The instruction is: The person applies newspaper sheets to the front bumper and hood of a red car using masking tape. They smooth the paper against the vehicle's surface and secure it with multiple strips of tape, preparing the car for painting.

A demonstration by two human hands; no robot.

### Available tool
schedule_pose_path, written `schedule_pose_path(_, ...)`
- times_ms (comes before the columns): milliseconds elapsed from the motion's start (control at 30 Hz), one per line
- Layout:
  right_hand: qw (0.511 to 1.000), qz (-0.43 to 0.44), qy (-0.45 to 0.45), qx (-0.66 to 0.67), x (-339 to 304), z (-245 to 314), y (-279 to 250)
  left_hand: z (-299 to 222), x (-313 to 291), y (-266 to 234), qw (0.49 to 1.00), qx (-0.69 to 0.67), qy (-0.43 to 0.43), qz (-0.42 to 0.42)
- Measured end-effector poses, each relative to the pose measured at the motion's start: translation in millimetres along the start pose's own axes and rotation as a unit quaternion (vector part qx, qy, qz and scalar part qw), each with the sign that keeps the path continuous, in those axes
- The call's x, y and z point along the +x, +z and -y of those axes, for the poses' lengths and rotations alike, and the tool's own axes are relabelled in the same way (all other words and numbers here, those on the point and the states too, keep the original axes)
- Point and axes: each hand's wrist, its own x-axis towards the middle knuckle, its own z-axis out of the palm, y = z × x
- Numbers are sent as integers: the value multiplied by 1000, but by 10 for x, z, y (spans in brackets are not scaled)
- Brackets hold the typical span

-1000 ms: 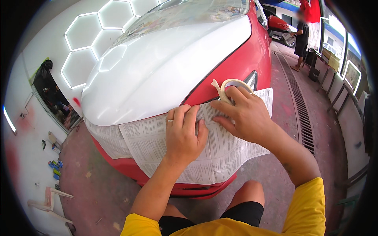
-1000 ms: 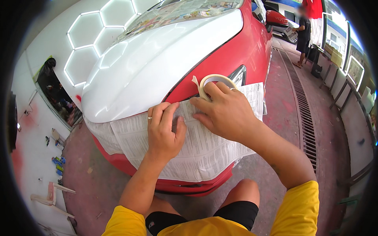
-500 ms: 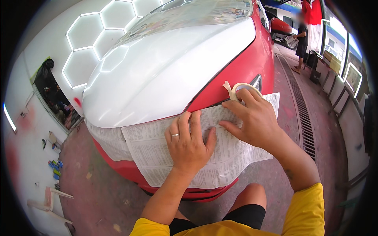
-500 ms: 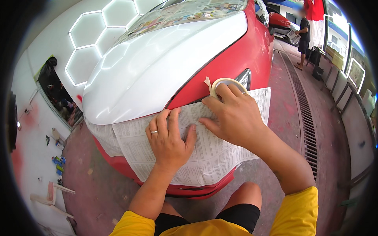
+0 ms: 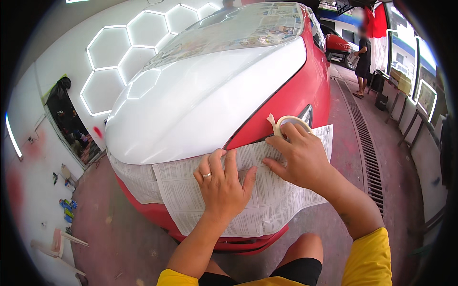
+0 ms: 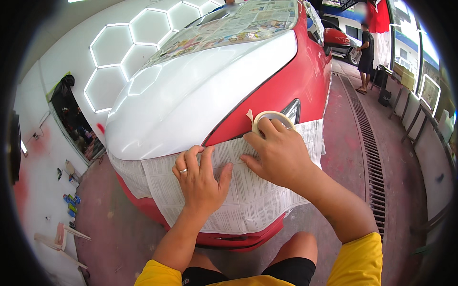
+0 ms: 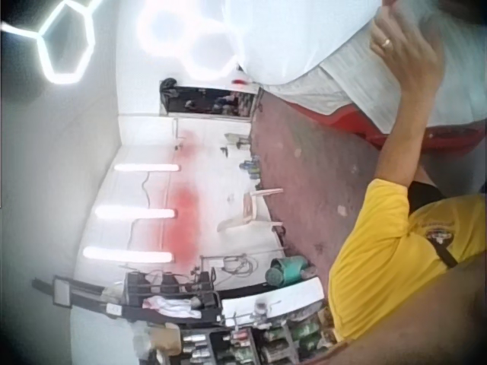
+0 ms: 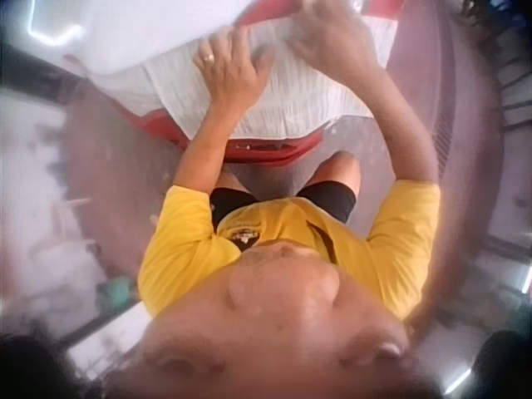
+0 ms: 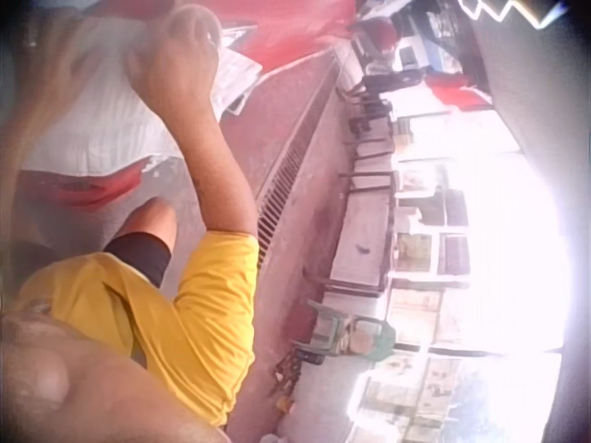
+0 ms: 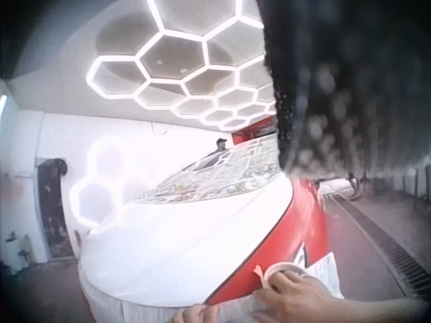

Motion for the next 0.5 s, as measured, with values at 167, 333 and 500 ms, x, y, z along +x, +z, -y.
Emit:
schedule_pose_path(167, 1000, -3, -8, -9, 39, 44, -11, -40, 255, -8, 976, -215, 19, -9)
schedule_pose_path(333, 999, -12, -14, -28, 0, 21, -76, -134, 306, 168, 942, -333, -51, -3)
schedule_pose_path(500, 992, -97, -48, -57, -35, -5, 94, -86, 251, 77, 932, -352, -84, 32)
